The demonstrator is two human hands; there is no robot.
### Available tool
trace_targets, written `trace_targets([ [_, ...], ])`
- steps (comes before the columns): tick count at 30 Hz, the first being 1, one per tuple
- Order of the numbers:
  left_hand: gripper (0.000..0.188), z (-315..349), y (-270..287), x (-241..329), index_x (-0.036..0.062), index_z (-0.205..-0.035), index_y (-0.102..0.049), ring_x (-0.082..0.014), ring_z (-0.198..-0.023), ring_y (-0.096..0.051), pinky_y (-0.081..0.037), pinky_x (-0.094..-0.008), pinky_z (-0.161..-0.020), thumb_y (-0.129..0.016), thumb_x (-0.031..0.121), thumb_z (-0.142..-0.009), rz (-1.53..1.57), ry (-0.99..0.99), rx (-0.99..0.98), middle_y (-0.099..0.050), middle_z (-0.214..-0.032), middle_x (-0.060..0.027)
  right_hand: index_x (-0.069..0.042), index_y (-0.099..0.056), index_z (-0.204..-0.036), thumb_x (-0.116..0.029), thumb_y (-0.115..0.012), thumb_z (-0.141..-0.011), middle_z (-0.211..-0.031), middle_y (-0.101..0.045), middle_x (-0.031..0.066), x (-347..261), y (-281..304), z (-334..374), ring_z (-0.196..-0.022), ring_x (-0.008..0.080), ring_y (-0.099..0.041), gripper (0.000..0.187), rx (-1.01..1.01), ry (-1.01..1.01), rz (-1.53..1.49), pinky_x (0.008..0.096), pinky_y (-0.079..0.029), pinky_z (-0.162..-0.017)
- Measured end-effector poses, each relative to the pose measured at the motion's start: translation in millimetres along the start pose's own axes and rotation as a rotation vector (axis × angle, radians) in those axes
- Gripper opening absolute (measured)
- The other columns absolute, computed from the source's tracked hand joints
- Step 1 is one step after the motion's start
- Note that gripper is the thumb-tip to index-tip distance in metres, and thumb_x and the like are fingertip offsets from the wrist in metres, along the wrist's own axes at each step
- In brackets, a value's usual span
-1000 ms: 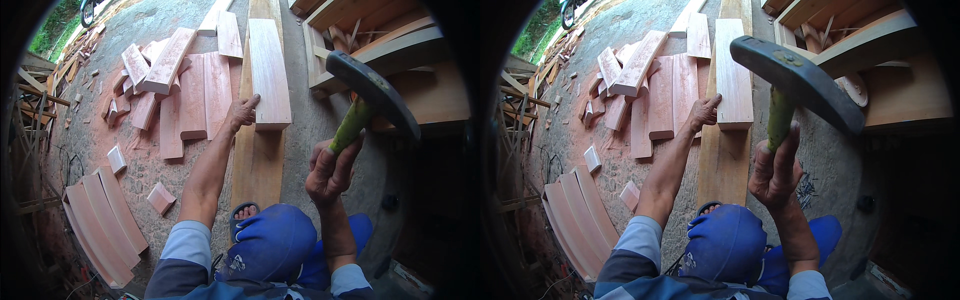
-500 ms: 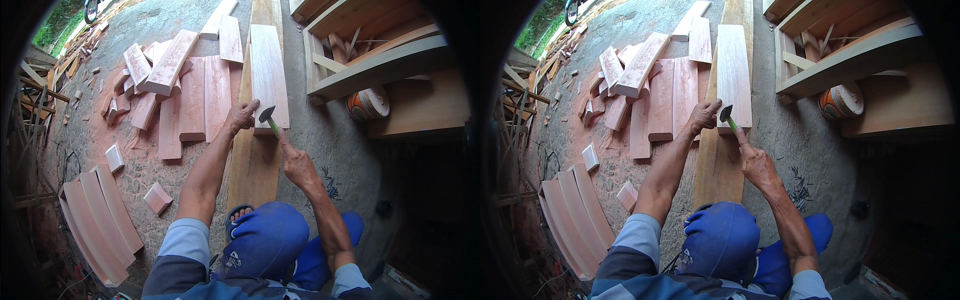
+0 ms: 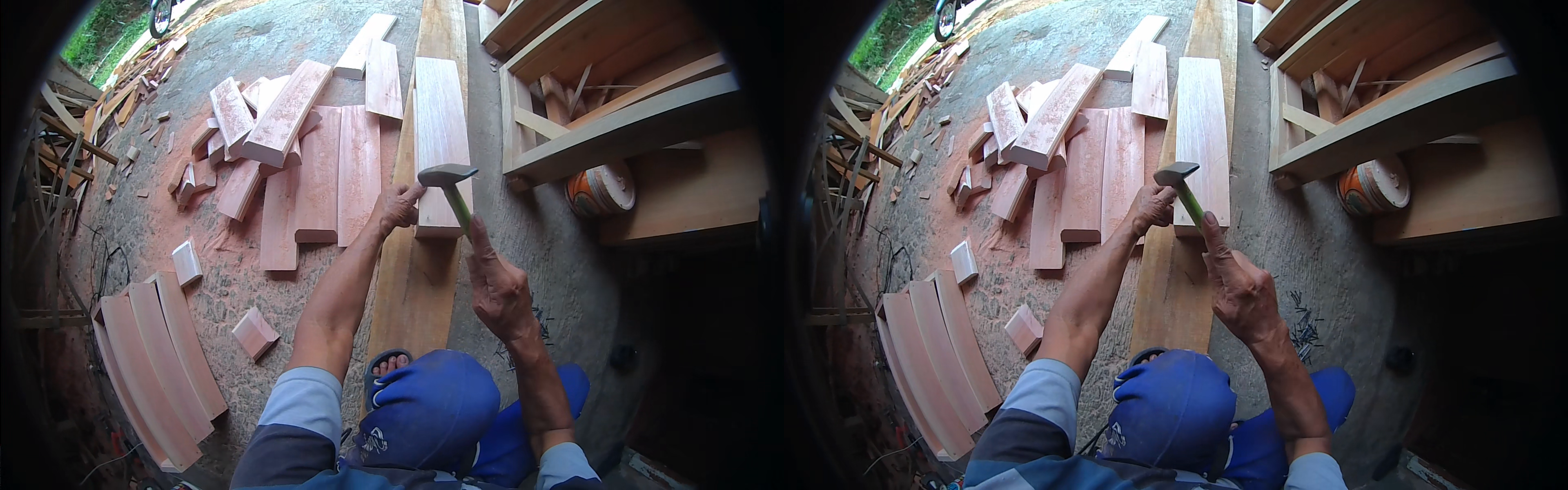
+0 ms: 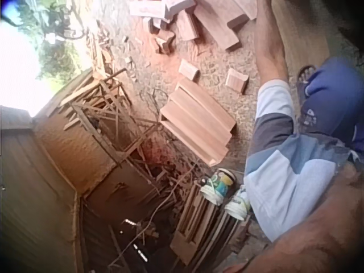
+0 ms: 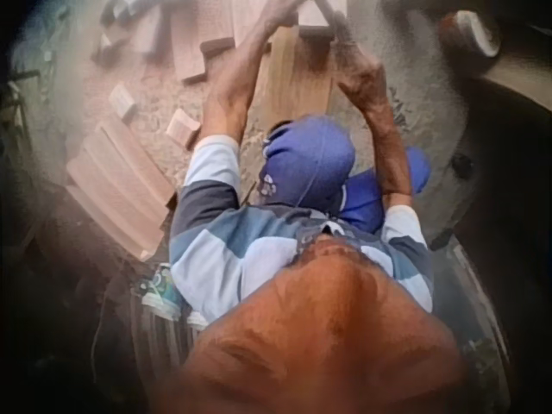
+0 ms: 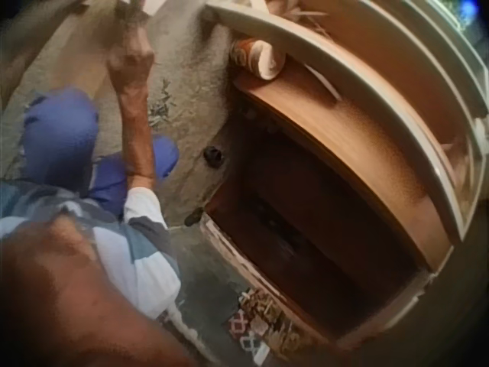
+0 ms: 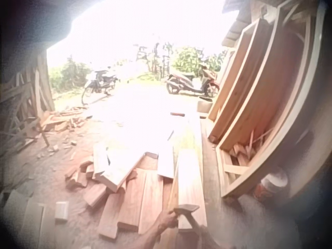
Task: The person sits on the floor and assembles small wooden frames by nailing pieces together. They pick up wooden pieces, align them, and use a hammer and nails to join them. The person repeatedly hammers nails into the wood to secure the frame.
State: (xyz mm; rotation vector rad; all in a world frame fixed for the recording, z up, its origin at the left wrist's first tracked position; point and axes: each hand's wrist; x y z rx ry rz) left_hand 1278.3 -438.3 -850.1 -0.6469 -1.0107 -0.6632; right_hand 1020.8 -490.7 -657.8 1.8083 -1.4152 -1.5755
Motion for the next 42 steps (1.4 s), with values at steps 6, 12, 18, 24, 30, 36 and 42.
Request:
trace_targets([
  [6,0.048,-8,-20,-5,0.0054,-0.086,-0.063,-0.0095,-0.042,-0.046,-0.031,-0.0271,-0.038,-0.067,0.051,-0.099,-0.115,0.032,0.017,-0.051,-0.057,0.0003,-0.026,-0.026,-0.164,-0.002,-0.060,-0.097,-0.078,-0.067,0.0160,57,-52,31,-0.064,0.0350,-0.068,0.079,-0.305,-0.310,0.196,0.0479,-0.056,-0.058],
  [12,0.067,-10,-4,-10,0.0001,-0.087,-0.067,-0.0155,-0.051,-0.062,-0.049,-0.0297,-0.047,-0.069,0.067,-0.089,-0.104,0.001,0.026,-0.064,-0.062,-0.0095,-0.026,-0.022,-0.165,-0.009,-0.055,-0.098,-0.079,-0.068,0.0202,1,-18,12,-0.065,0.0383,-0.068,0.077,-0.072,-0.108,0.170,0.0531,-0.056,-0.064],
  [18,0.058,-4,-1,-4,0.0020,-0.084,-0.064,-0.0146,-0.047,-0.057,-0.041,-0.0293,-0.042,-0.068,0.059,-0.095,-0.247,0.015,0.114,-0.063,-0.063,-0.0090,-0.018,-0.021,-0.165,-0.003,-0.052,-0.095,-0.085,-0.070,0.0267,28,-36,25,-0.071,0.0446,-0.070,0.078,-0.480,-0.397,0.288,0.0554,-0.055,-0.071],
  [24,0.050,-13,-26,-9,0.0046,-0.111,-0.069,-0.0115,-0.085,-0.062,-0.050,-0.0281,-0.078,-0.069,0.053,-0.096,0.079,-0.086,-0.027,-0.067,-0.094,0.0004,-0.020,-0.021,-0.165,-0.020,-0.049,-0.107,-0.070,-0.053,0.0083,55,-86,115,-0.049,0.0161,-0.052,0.065,0.161,-0.976,-0.561,0.0358,-0.050,-0.046],
  [30,0.056,-1,-51,-8,-0.0054,-0.132,-0.060,-0.0229,-0.096,-0.069,-0.056,-0.0359,-0.086,-0.076,0.032,-0.093,0.144,-0.080,-0.024,-0.072,-0.112,-0.0135,-0.020,-0.021,-0.165,-0.021,-0.047,-0.108,-0.070,-0.047,0.0007,87,-100,166,-0.044,0.0094,-0.046,0.062,0.177,-1.204,-0.826,0.0283,-0.043,-0.037],
  [36,0.057,54,-62,35,-0.0096,-0.123,-0.063,-0.0316,-0.095,-0.073,-0.057,-0.0425,-0.083,-0.069,0.037,-0.092,-0.490,-0.117,0.064,-0.073,-0.107,-0.0251,-0.017,-0.032,-0.162,-0.021,-0.053,-0.104,-0.084,-0.061,0.0115,124,-111,195,-0.070,0.0271,-0.064,0.062,-0.071,-1.228,-0.435,0.0435,-0.055,-0.065],
  [42,0.058,156,-28,94,-0.0041,-0.112,-0.064,-0.0411,-0.096,-0.071,-0.053,-0.0492,-0.088,-0.067,0.050,-0.091,-1.293,-0.062,-0.049,-0.072,-0.098,-0.0266,-0.005,-0.036,-0.158,-0.022,-0.065,-0.095,-0.140,-0.052,0.0270,113,-91,145,-0.131,0.0440,-0.051,0.071,-0.060,-0.815,0.008,0.0473,-0.042,-0.111],
])
Point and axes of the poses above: each hand's wrist, its own z-axis away from the middle knuckle, its own y-axis out of the back of the hand, x = y × z
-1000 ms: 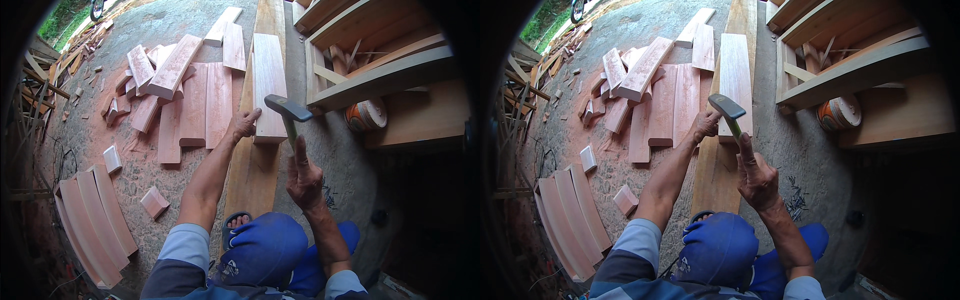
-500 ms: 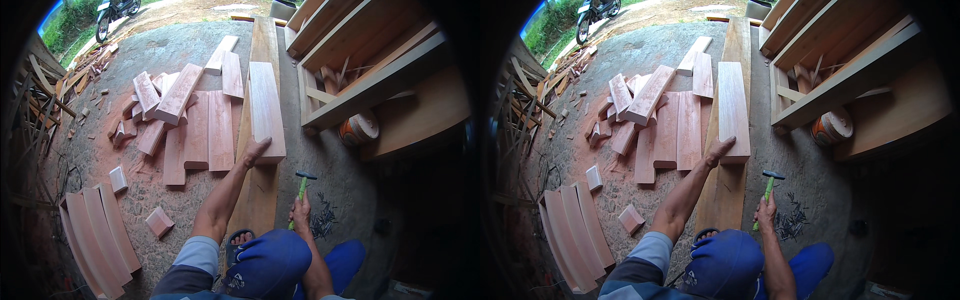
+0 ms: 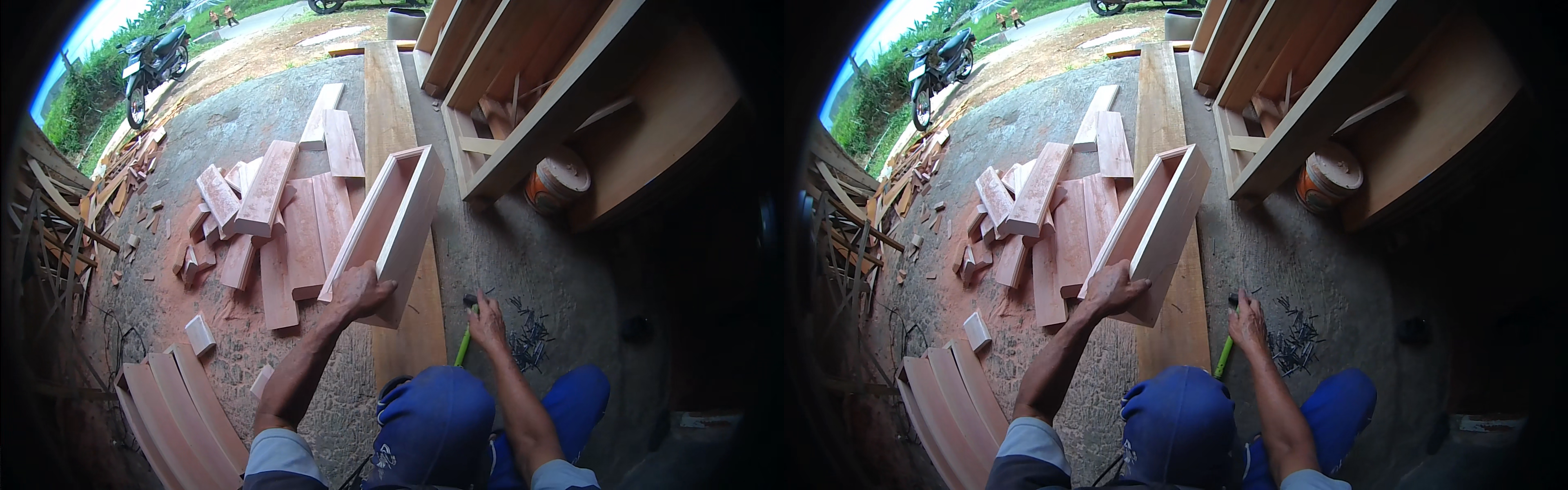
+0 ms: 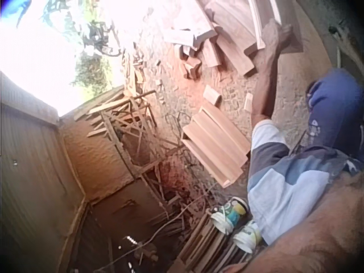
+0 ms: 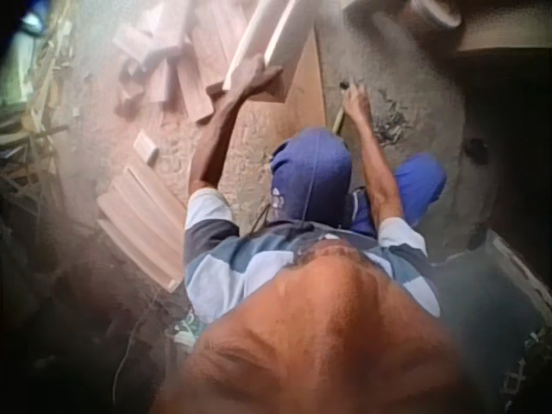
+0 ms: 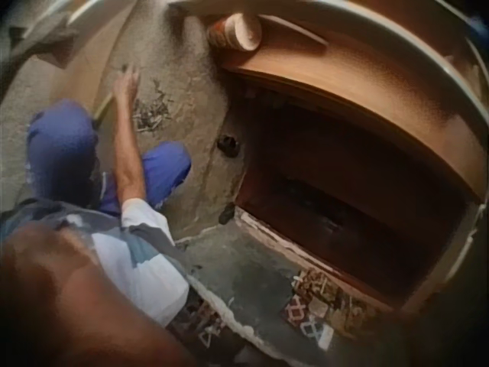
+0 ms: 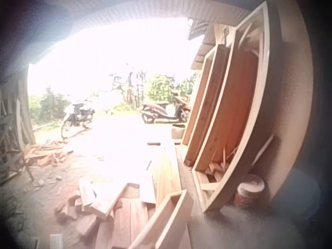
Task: The person sits on the floor and assembles small wooden frames by nailing pieces together. They pick up wooden pieces, align them, and use a hammer and nails to join them. The person repeatedly hammers nails into the wood to secure the frame.
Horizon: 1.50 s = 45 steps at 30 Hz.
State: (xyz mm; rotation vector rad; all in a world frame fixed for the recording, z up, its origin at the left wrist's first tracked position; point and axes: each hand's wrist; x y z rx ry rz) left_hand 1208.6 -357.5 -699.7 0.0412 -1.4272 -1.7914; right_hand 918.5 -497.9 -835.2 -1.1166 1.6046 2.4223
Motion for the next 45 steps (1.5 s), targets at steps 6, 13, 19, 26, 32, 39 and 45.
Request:
trace_targets([
  [6,0.051,85,81,-33,0.0013,-0.120,-0.059,-0.0408,-0.079,-0.072,-0.054,-0.0522,-0.073,-0.069,0.042,-0.091,-0.517,-0.237,-0.127,-0.072,-0.081,-0.0218,-0.015,-0.036,-0.160,-0.029,-0.076,-0.088,-0.147,-0.049,0.0185,-114,37,-25,-0.136,0.0379,-0.047,0.084,0.308,0.654,0.325,0.0511,-0.037,-0.114],
  [13,0.022,121,187,28,0.0072,-0.101,-0.070,-0.0305,-0.102,-0.072,-0.032,-0.0530,-0.118,-0.076,0.018,-0.083,-0.760,-0.408,-0.115,-0.075,-0.093,-0.0116,-0.008,-0.061,-0.113,-0.041,-0.076,-0.087,-0.102,-0.069,0.0119,-125,9,-45,-0.095,0.0354,-0.070,0.044,-0.110,0.825,0.055,0.0441,-0.055,-0.085],
  [19,0.042,56,184,33,0.0060,-0.134,-0.062,-0.0286,-0.126,-0.061,-0.039,-0.0473,-0.114,-0.070,0.023,-0.097,-0.152,-0.606,1.072,-0.067,-0.132,-0.0138,-0.003,-0.067,-0.108,-0.045,-0.067,-0.097,-0.101,-0.073,0.0152,-156,-9,-73,-0.096,0.0345,-0.072,0.043,0.093,0.545,-0.554,0.0415,-0.055,-0.082],
  [26,0.095,-79,-64,-16,-0.0039,-0.161,-0.010,-0.0380,-0.141,-0.046,-0.040,-0.0413,-0.115,-0.068,0.039,-0.100,1.101,-0.300,0.318,-0.031,-0.161,-0.0293,0.001,-0.072,-0.102,-0.051,-0.060,-0.100,-0.089,-0.073,0.0208,-184,2,-168,-0.084,0.0302,-0.072,0.054,0.001,0.121,-0.504,0.0420,-0.054,-0.077],
  [32,0.085,-149,-112,10,-0.0080,-0.158,-0.018,-0.0424,-0.129,-0.057,-0.044,-0.0446,-0.110,-0.067,0.024,-0.096,1.056,-0.197,0.459,-0.051,-0.143,-0.0340,0.007,-0.071,-0.102,-0.040,-0.056,-0.103,-0.093,-0.073,0.0209,-144,-20,-239,-0.085,0.0263,-0.069,0.049,0.030,-0.017,-0.564,0.0419,-0.053,-0.077],
  [39,0.060,-137,-98,-9,-0.0022,-0.152,-0.039,-0.0226,-0.113,-0.065,-0.055,-0.0350,-0.095,-0.064,0.016,-0.101,1.134,-0.190,0.315,-0.063,-0.130,-0.0175,0.001,-0.073,-0.105,-0.034,-0.063,-0.102,-0.086,-0.072,0.0051,-91,-13,-187,-0.079,0.0148,-0.065,0.037,0.146,0.013,-0.782,0.0341,-0.053,-0.072],
  [45,0.040,-105,-121,-42,-0.0032,-0.133,-0.053,-0.0186,-0.099,-0.063,-0.053,-0.0333,-0.086,-0.055,0.025,-0.105,1.289,0.147,0.617,-0.065,-0.117,-0.0139,-0.001,-0.073,-0.104,-0.021,-0.067,-0.096,-0.086,-0.071,0.0168,-23,-72,-46,-0.080,0.0298,-0.070,0.021,0.278,0.018,-0.430,0.0404,-0.053,-0.071],
])
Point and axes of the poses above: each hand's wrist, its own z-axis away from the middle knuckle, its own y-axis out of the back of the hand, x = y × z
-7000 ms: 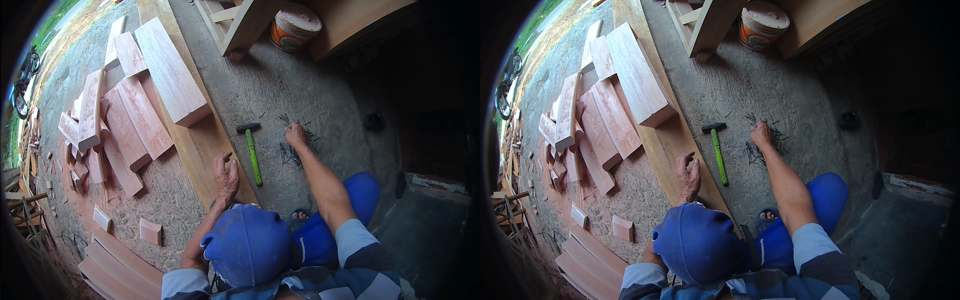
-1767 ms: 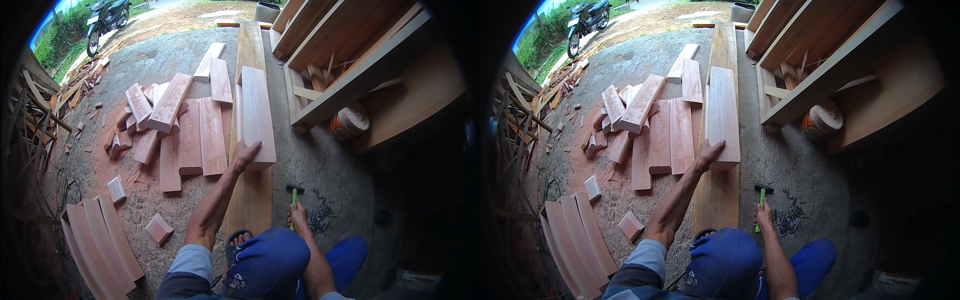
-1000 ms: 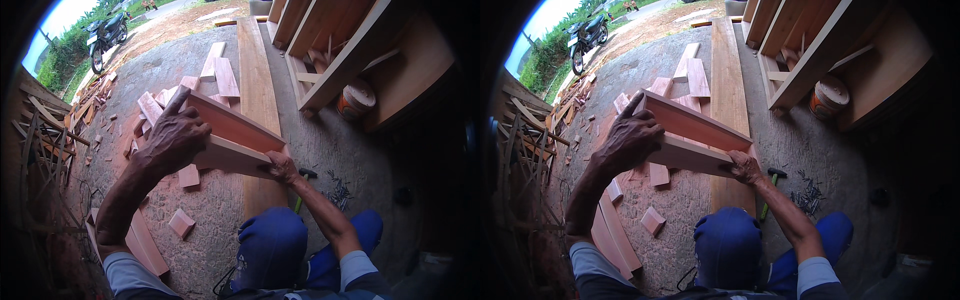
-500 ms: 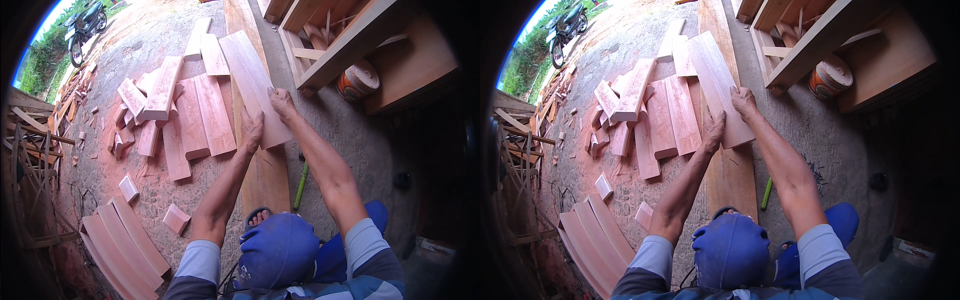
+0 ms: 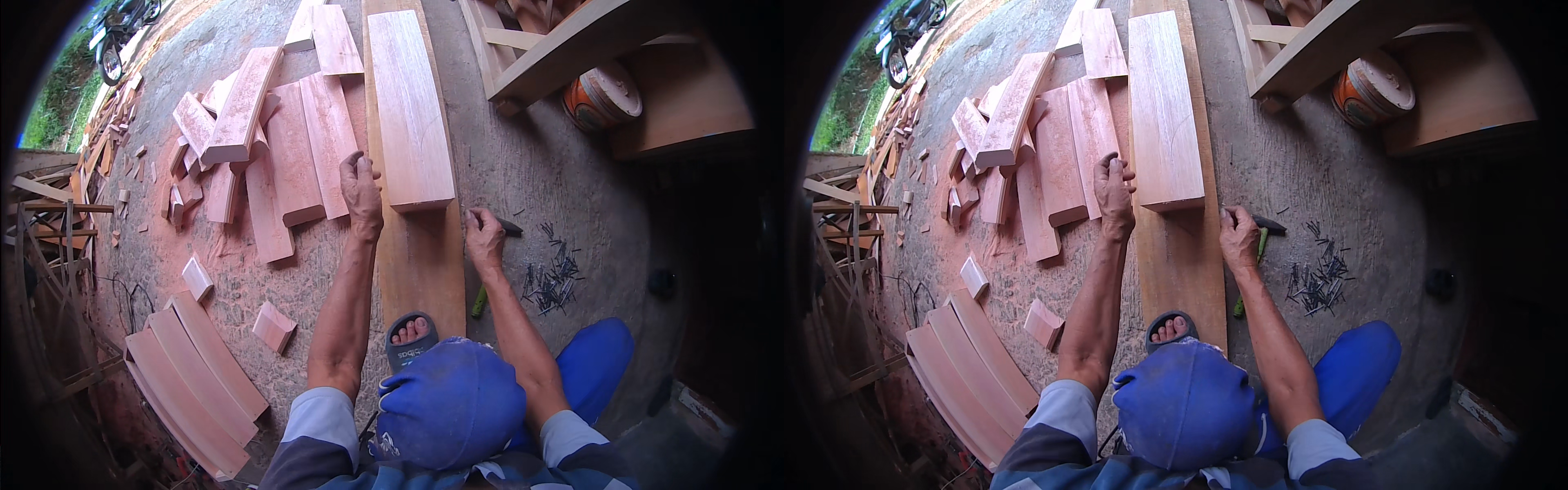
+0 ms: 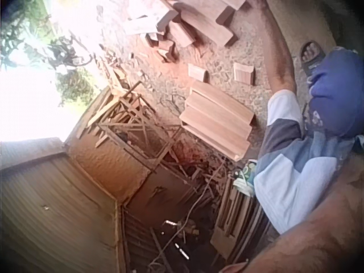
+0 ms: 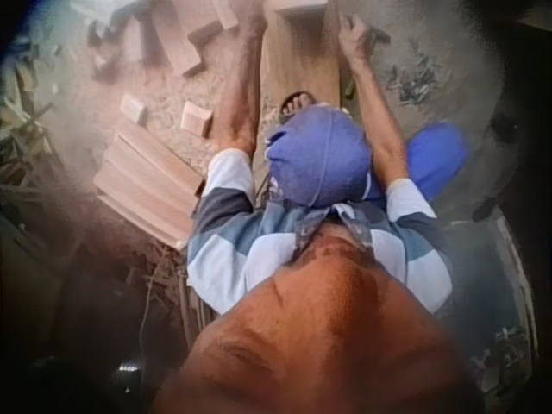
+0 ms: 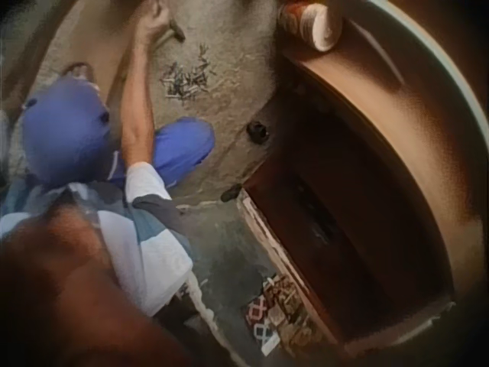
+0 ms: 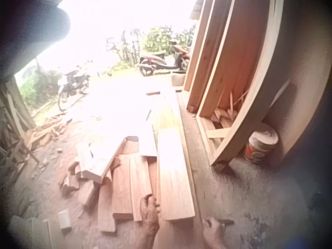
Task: The person sits on the floor and assembles small wooden frames by nailing pieces together. They pick up wooden pieces, align them, and use a hammer and nails to join them. The person repeatedly hammers nails into the wood to secure the frame.
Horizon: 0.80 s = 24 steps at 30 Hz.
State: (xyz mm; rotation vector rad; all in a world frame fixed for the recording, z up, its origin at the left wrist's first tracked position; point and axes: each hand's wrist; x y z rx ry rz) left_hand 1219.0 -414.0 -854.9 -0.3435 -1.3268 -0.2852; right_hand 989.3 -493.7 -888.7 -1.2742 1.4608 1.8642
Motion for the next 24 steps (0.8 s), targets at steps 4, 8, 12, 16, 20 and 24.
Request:
trace_targets([
  [4,0.017,100,42,-66,0.0015,-0.106,-0.068,-0.0208,-0.078,-0.067,-0.054,-0.0363,-0.074,-0.066,0.014,-0.095,-0.471,-0.158,0.012,-0.070,-0.089,-0.0105,-0.003,-0.073,-0.101,-0.020,-0.067,-0.092,-0.100,-0.070,0.0199,-6,-36,36,-0.091,0.0411,-0.070,0.020,-0.229,0.185,0.171,0.0485,-0.056,-0.078],
  [8,0.014,143,50,-94,0.0019,-0.101,-0.072,-0.0208,-0.078,-0.067,-0.054,-0.0343,-0.074,-0.071,0.013,-0.092,-0.659,-0.263,-0.046,-0.072,-0.089,-0.0109,-0.005,-0.072,-0.109,-0.022,-0.068,-0.087,-0.098,-0.071,0.0239,-1,-64,20,-0.094,0.0410,-0.071,0.028,-0.425,0.212,0.558,0.0492,-0.058,-0.078],
  [12,0.017,155,47,-92,0.0028,-0.100,-0.075,-0.0252,-0.076,-0.068,-0.055,-0.0364,-0.073,-0.074,0.015,-0.088,-0.749,-0.286,-0.016,-0.072,-0.087,-0.0124,-0.006,-0.070,-0.107,-0.023,-0.069,-0.088,-0.096,-0.072,0.0241,-11,-70,19,-0.098,0.0382,-0.072,0.026,-0.629,0.202,0.732,0.0496,-0.059,-0.074],
  [16,0.015,160,41,-88,0.0015,-0.104,-0.075,-0.0152,-0.081,-0.070,-0.055,-0.0305,-0.076,-0.070,0.013,-0.096,-0.441,-0.103,-0.009,-0.076,-0.092,-0.0077,-0.007,-0.066,-0.106,-0.025,-0.067,-0.096,-0.090,-0.072,0.0122,-2,-76,36,-0.083,0.0237,-0.072,0.021,-0.514,-0.084,0.064,0.0389,-0.056,-0.062],
  [20,0.015,160,57,-88,-0.0019,-0.107,-0.073,-0.0105,-0.085,-0.069,-0.055,-0.0260,-0.078,-0.064,0.009,-0.101,-0.147,0.045,-0.011,-0.076,-0.093,-0.0047,-0.006,-0.066,-0.103,-0.025,-0.063,-0.101,-0.086,-0.065,0.0019,-24,-72,50,-0.073,0.0105,-0.061,0.020,-0.674,-0.553,-0.491,0.0294,-0.048,-0.058],
  [24,0.015,157,60,-83,-0.0009,-0.104,-0.073,-0.0125,-0.082,-0.070,-0.055,-0.0282,-0.077,-0.068,0.012,-0.098,-0.271,0.023,0.033,-0.076,-0.090,-0.0076,-0.007,-0.068,-0.099,-0.026,-0.063,-0.102,-0.083,-0.063,-0.0015,-23,-80,54,-0.071,0.0054,-0.057,0.019,-0.671,-0.515,-0.534,0.0249,-0.045,-0.055],
])
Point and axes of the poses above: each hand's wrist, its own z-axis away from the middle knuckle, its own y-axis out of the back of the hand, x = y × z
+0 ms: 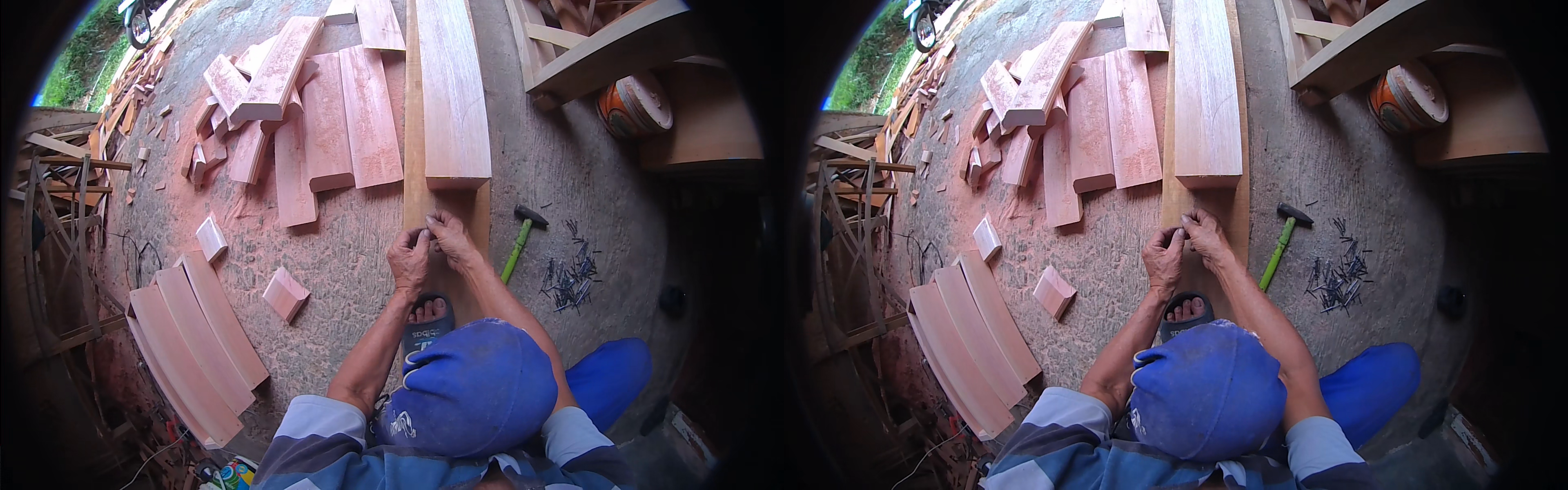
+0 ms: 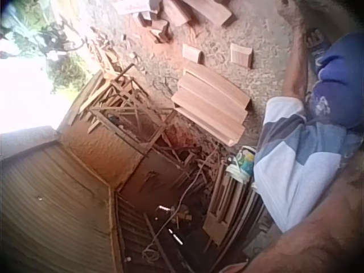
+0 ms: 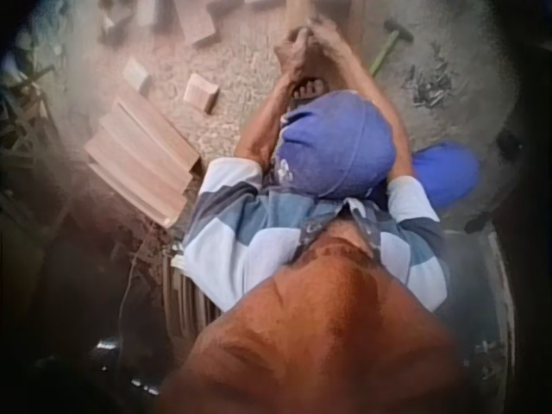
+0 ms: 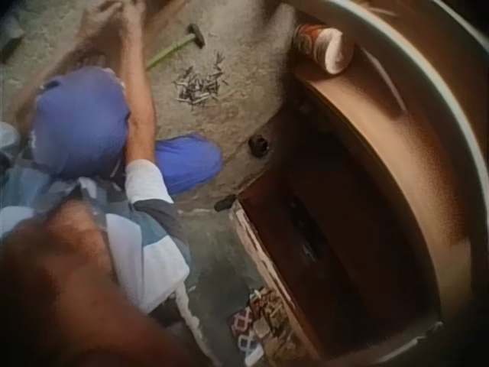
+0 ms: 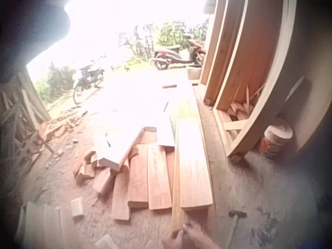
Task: The person sits on the floor and assembles small wooden frames by nailing pieces together. They pick up wooden pieces, align them, and use a hammer and nails to join them. The person repeatedly hammers nails into the wood to secure the frame.
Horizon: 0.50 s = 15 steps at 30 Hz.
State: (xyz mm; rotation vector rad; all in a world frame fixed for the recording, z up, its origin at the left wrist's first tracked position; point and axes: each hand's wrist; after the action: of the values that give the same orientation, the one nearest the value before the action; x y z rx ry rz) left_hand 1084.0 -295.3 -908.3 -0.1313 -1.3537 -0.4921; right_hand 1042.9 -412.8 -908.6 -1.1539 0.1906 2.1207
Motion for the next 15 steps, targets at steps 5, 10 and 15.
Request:
trace_targets([
  [5,0.015,-15,0,-5,0.0018,-0.097,-0.072,-0.0237,-0.080,-0.071,-0.055,-0.0367,-0.077,-0.073,0.016,-0.091,-0.406,-0.154,0.094,-0.074,-0.087,-0.0129,-0.004,-0.067,-0.106,-0.023,-0.063,-0.100,-0.087,-0.068,0.0078,2,13,3,-0.076,0.0214,-0.065,0.021,0.207,0.271,0.297,0.0354,-0.052,-0.067],
  [10,0.020,-21,1,-24,0.0053,-0.096,-0.070,-0.0321,-0.084,-0.066,-0.050,-0.0459,-0.082,-0.075,0.022,-0.086,-0.410,-0.171,0.119,-0.069,-0.089,-0.0116,-0.002,-0.066,-0.111,-0.017,-0.065,-0.095,-0.104,-0.067,0.0191,12,100,37,-0.099,0.0378,-0.065,0.022,0.758,0.423,0.737,0.0448,-0.052,-0.088],
  [15,0.032,-18,-21,-6,0.0091,-0.103,-0.067,-0.0306,-0.111,-0.056,-0.040,-0.0468,-0.099,-0.080,0.030,-0.083,-0.632,-0.161,0.238,-0.063,-0.109,-0.0095,-0.005,-0.060,-0.120,-0.024,-0.073,-0.090,-0.113,-0.063,0.0198,47,168,47,-0.106,0.0375,-0.063,0.038,0.854,0.230,0.838,0.0455,-0.050,-0.092],
])
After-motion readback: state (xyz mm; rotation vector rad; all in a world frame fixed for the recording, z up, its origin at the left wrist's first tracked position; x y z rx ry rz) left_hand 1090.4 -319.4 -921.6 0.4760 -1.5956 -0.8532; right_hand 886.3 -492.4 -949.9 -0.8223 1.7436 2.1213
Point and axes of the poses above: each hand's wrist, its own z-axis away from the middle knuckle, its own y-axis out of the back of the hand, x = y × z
